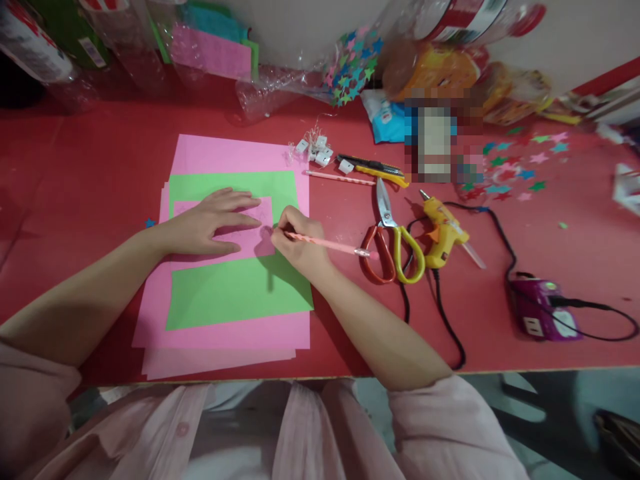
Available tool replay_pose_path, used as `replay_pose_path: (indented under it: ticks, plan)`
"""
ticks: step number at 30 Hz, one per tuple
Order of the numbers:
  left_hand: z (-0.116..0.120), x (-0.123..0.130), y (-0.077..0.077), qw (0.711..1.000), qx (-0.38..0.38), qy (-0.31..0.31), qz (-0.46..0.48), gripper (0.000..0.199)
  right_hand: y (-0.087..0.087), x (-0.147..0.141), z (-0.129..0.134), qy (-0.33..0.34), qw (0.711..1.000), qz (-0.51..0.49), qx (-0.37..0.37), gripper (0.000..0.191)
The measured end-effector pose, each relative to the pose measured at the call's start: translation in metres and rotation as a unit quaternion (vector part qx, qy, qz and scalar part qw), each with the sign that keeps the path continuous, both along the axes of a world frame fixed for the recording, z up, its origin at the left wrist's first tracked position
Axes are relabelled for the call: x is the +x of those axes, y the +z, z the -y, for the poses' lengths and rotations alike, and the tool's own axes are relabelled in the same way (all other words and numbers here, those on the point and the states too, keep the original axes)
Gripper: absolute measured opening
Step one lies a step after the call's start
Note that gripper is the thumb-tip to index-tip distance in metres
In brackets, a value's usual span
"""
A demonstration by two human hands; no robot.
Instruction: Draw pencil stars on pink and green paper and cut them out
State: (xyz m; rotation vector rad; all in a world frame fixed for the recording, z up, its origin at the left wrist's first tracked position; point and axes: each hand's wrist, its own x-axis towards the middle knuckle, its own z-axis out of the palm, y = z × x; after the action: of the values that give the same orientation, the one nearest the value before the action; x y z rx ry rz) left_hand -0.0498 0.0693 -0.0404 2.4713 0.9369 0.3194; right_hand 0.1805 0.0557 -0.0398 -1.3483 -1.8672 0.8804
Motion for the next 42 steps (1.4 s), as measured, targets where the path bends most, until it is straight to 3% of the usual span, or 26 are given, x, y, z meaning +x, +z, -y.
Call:
replay_pose_path:
  ticks: [11, 23, 26, 31, 37, 42]
  plan:
    - [0.000, 0.000, 0.000, 1.000, 0.003, 0.000, 0.002, 0.045, 0.000, 0.000, 0.002, 0.062, 0.998, 0.025, 0.004, 0.014]
    - [0.000, 0.001, 0.002, 1.000, 0.003, -0.004, -0.004, 0.046, -0.003, 0.000, 0.001, 0.082, 0.996, 0.031, 0.011, 0.014]
    - [0.000, 0.001, 0.001, 1.000, -0.008, 0.004, 0.001, 0.058, -0.002, 0.001, 0.003, 0.051, 0.999, 0.001, 0.011, 0.015]
    - [0.004, 0.002, 0.003, 0.997, -0.043, 0.063, -0.010, 0.083, 0.001, 0.003, 0.001, -0.018, 0.996, -0.033, 0.083, 0.008]
    - [0.002, 0.000, 0.008, 0.996, -0.030, 0.089, -0.004, 0.083, -0.004, 0.005, -0.002, 0.103, 0.981, 0.060, 0.155, 0.022]
    - [-0.010, -0.015, 0.013, 0.985, -0.002, 0.151, 0.080, 0.045, -0.008, 0.004, 0.003, 0.231, 0.932, 0.188, 0.206, 0.057]
